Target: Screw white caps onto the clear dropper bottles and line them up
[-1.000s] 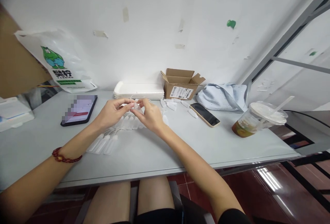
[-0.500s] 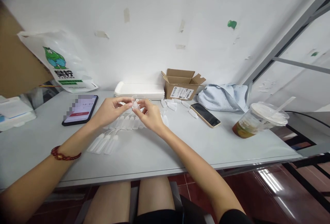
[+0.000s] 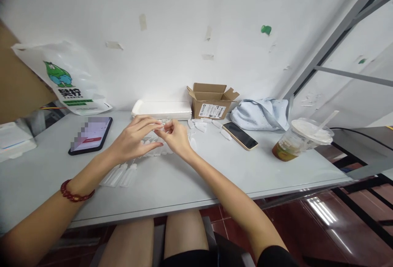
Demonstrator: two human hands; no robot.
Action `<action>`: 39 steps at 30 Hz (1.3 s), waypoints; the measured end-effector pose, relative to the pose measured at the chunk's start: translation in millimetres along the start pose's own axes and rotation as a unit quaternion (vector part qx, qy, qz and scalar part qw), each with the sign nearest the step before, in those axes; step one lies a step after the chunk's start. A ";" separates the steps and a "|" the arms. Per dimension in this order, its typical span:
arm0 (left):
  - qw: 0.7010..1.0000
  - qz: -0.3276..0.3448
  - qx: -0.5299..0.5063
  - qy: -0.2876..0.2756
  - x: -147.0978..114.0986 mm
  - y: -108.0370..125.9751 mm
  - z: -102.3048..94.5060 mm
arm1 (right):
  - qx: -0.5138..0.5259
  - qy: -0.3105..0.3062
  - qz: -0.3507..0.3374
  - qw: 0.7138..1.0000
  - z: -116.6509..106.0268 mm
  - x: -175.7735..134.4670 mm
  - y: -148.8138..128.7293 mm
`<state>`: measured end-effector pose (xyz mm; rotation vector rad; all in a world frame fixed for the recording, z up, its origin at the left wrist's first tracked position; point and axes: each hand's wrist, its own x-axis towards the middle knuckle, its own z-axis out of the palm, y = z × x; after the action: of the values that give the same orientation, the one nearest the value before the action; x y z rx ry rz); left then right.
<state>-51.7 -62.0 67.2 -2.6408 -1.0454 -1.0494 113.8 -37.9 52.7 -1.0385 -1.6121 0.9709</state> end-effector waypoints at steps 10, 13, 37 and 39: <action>0.999 -0.001 0.008 -0.054 -14.7 10.3 -22.2 | 0.044 -0.207 0.076 0.974 -7.2 -7.8 -20.2; 0.992 -0.061 -0.038 -0.099 -35.7 20.6 -37.6 | 0.061 -0.328 0.086 0.939 -7.2 -14.6 -23.7; 0.963 -0.122 -0.056 -0.233 -74.5 22.2 -43.5 | -0.088 -0.505 0.085 0.854 5.1 -22.6 -9.5; 0.964 -0.122 -0.049 -0.229 -76.8 20.7 -45.2 | -0.091 -0.501 0.077 0.857 6.4 -23.6 -8.6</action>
<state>-104.1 -136.0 54.9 -2.9746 -1.4689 -0.5342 110.4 -63.6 52.4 -0.8093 -2.5222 1.6566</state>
